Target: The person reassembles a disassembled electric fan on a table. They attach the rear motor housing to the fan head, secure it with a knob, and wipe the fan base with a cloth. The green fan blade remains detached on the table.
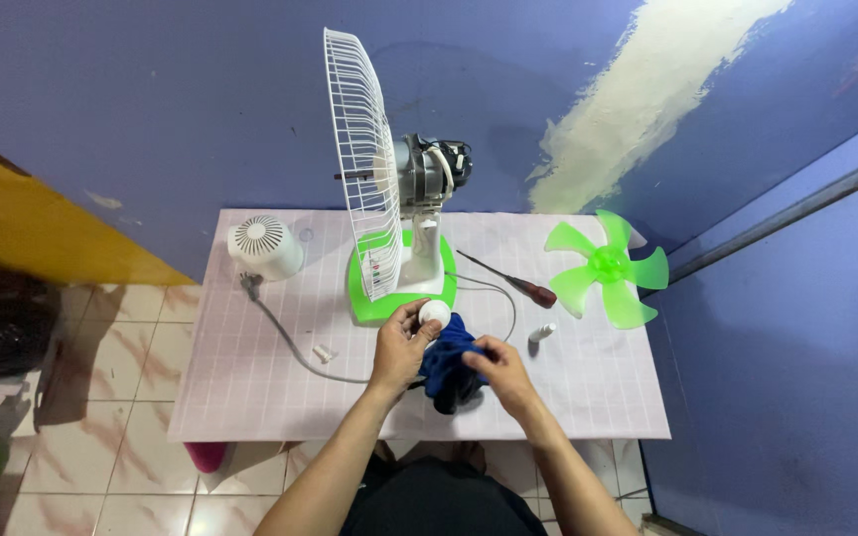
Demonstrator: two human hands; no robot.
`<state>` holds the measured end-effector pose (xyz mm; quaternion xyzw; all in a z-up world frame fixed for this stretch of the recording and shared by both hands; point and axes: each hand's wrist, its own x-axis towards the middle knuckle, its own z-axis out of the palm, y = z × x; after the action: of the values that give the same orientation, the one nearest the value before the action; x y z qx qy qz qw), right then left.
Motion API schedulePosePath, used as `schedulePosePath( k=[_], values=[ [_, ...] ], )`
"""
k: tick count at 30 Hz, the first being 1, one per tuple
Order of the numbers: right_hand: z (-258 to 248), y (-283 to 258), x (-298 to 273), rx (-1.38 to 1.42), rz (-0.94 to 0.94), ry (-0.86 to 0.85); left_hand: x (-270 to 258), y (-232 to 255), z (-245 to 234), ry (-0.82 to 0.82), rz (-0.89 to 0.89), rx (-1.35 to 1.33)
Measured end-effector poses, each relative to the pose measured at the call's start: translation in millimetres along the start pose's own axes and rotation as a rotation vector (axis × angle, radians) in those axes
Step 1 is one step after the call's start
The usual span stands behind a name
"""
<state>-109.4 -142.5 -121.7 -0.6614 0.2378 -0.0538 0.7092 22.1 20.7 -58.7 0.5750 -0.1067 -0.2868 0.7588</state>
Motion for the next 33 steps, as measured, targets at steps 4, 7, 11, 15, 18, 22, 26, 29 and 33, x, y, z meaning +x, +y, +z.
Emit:
schedulePosePath(
  k=[4,7,11,15,18,22,26,29,33],
  values=[
    [0.4,-52.4,-19.8,0.472,-0.365,-0.010,-3.2,6.5,-3.3,-0.035,-0.015,0.224],
    [22.7,-83.0,-27.9,0.231,-0.319,-0.131,-7.6,4.4,-1.4,-0.152,0.084,0.249],
    [54.2,-108.5,-22.4,-0.639,-0.826,0.093,-10.5,5.9,-3.0,-0.215,0.065,0.139],
    [60.6,-112.9,-17.6,-0.435,-0.638,0.152,-13.0,10.9,-1.1,-0.268,-0.011,-0.034],
    [57.7,-103.5,-10.1,-0.281,-0.495,0.261,-16.4,13.1,8.2,-0.224,0.008,0.105],
    [40.2,-81.5,-5.7,-0.203,-0.370,0.331,-18.0,17.1,5.8,-0.120,0.141,0.600],
    [26.7,-64.9,-0.5,0.131,-0.383,0.183,-17.5,16.4,7.1,-0.461,0.020,0.364],
    [18.5,-66.2,4.6,0.333,-0.329,0.192,-20.9,15.3,15.3,-0.408,-0.006,0.461],
    [8.1,-75.0,-0.7,0.394,-0.308,0.140,-19.5,16.4,17.1,-0.265,0.125,0.684]
  ],
)
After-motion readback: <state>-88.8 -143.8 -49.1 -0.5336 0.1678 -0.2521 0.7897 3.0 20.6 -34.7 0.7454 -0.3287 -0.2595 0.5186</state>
